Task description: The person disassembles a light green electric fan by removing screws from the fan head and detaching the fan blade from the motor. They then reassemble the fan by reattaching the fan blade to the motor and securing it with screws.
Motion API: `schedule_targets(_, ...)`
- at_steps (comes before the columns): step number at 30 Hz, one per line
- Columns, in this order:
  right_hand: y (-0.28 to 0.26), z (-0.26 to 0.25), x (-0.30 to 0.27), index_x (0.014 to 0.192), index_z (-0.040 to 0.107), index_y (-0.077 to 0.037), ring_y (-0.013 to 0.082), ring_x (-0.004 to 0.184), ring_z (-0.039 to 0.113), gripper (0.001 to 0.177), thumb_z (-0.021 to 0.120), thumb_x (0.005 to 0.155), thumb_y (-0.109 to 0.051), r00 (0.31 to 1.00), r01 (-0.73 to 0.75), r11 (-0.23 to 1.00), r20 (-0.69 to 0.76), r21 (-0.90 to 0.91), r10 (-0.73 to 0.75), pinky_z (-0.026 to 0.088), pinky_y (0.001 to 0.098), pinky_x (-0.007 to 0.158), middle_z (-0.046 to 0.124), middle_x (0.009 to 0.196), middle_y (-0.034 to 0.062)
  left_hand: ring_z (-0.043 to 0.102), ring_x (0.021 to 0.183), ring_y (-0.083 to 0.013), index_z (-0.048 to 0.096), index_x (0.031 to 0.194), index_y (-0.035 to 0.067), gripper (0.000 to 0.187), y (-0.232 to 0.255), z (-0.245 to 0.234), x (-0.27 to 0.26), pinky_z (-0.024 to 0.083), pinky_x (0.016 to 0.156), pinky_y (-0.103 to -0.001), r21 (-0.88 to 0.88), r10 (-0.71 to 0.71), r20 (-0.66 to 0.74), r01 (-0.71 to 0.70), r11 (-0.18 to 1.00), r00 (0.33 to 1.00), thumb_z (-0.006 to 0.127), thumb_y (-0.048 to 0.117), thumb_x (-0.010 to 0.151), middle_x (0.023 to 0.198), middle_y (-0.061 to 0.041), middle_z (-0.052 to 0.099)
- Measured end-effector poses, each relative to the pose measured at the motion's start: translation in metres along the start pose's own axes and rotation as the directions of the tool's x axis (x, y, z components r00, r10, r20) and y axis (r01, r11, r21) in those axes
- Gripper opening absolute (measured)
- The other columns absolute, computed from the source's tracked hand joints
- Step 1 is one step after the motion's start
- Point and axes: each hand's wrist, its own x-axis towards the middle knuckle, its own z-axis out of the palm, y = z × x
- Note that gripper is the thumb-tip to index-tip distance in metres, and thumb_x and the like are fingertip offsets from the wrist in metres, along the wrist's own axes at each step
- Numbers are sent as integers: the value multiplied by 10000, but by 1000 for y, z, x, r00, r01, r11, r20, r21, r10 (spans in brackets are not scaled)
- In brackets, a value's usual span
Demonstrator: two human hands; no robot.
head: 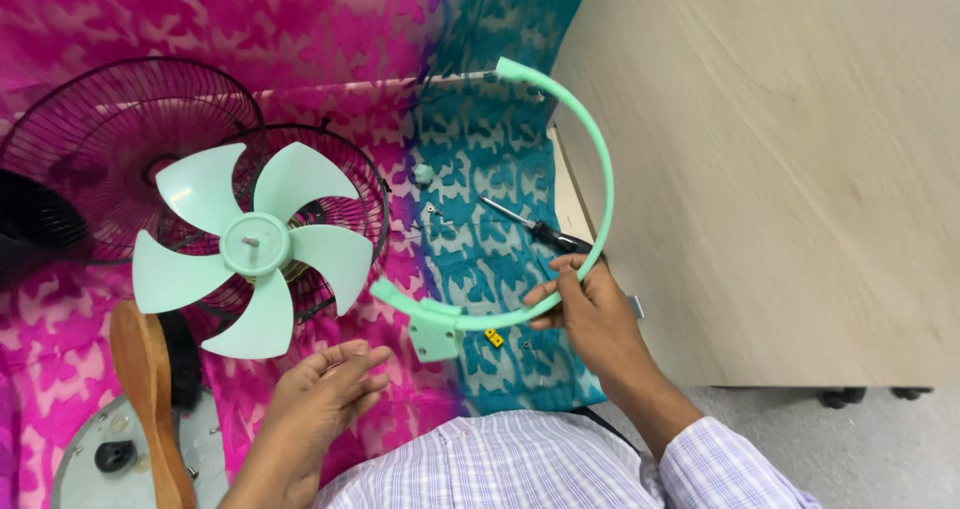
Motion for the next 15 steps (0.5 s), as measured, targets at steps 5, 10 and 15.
schedule_targets(5,29,-10,33,1259,512,-65,156,719,700,325,346,1069,-270,974,-182,981,126,-73,191,601,296,707,754,938,125,725,937,-181,646,1091,13,315,57,13,-52,582,901,-350,-19,338,-32,-338,941,941,582,289,954,1015,-103,758)
schedule_targets(10,53,-12,58,1271,499,-11,189,700,689,371,409,1059,-301,940,-267,962,205,-55,273,606,323,693,757,958,147,598,672,-174,528,742,77,489,130,30,-103,550,708,-389,-184,766,266,-749,636,585,472,371,1129,681,-65,561)
schedule_targets(15,52,-9,67,1200,597,31,183,736,735,397,524,1041,-325,949,-253,927,116,-277,294,635,308,666,770,952,132,502,620,-145,452,734,102,530,172,43,-85,479,644,-323,-19,862,219,-881,472,457,516,404,1165,662,-51,509)
